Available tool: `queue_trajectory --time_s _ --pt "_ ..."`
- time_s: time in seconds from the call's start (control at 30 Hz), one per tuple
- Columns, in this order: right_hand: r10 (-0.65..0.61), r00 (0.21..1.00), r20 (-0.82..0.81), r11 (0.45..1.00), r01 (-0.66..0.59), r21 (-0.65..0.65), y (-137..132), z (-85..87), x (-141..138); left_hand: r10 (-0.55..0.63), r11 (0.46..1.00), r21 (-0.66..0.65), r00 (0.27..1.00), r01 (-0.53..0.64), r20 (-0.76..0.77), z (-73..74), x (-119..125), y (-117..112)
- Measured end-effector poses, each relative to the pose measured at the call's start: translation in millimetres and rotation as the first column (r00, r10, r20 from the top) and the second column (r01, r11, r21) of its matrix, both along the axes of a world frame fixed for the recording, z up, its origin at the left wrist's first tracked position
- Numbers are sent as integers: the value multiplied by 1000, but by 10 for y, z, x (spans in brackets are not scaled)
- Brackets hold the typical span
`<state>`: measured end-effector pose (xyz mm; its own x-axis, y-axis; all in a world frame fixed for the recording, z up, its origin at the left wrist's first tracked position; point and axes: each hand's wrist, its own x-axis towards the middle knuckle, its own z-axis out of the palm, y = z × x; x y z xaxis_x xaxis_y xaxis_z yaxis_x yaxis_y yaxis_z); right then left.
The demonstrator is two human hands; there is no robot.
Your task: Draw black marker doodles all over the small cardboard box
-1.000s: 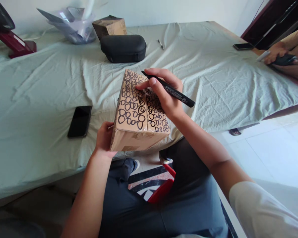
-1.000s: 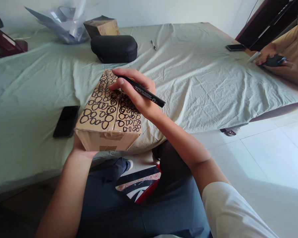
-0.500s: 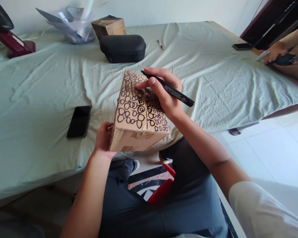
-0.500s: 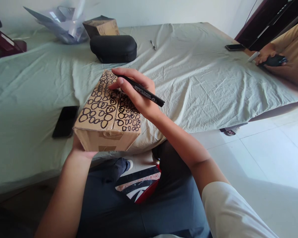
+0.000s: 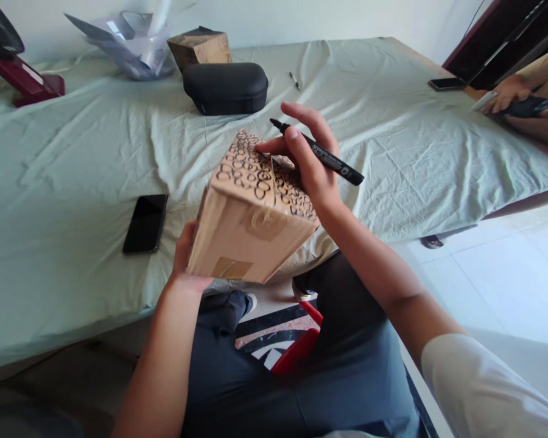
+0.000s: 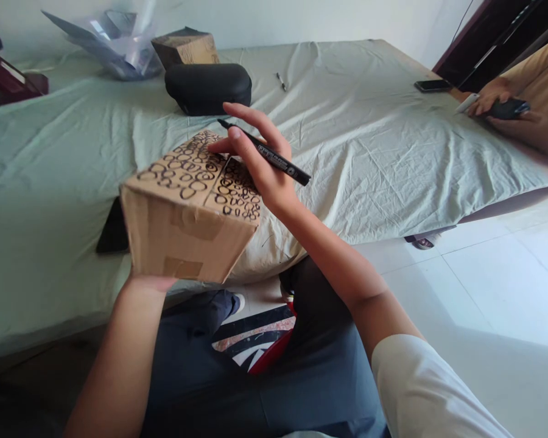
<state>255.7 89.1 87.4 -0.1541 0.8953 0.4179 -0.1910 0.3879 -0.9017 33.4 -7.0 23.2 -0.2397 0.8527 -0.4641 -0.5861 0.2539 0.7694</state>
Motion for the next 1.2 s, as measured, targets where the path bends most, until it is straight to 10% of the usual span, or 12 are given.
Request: queue_trajectory --time_s 0.33,0.6,0.73,1.0,1.2 --pt "-39 999 -21 989 36 -144 468 -246 84 57 987 149 998 -55 -14 98 92 -92" --pt "2 998 -61 968 -17 -251 565 -413 19 246 873 478 937 -102 -250 21 73 -84" --pt "48 989 -138 871 -109 -479 556 -480 -26 331 835 549 763 36 -555 -63 -63 -99" --pt "128 988 -86 671 -150 -726 490 -625 -210 538 713 552 168 432 -826 -37 -150 -222" --pt "89 984 -157 670 -176 -721 562 -871 -289 595 675 531 50 512 -802 -57 -59 -284"
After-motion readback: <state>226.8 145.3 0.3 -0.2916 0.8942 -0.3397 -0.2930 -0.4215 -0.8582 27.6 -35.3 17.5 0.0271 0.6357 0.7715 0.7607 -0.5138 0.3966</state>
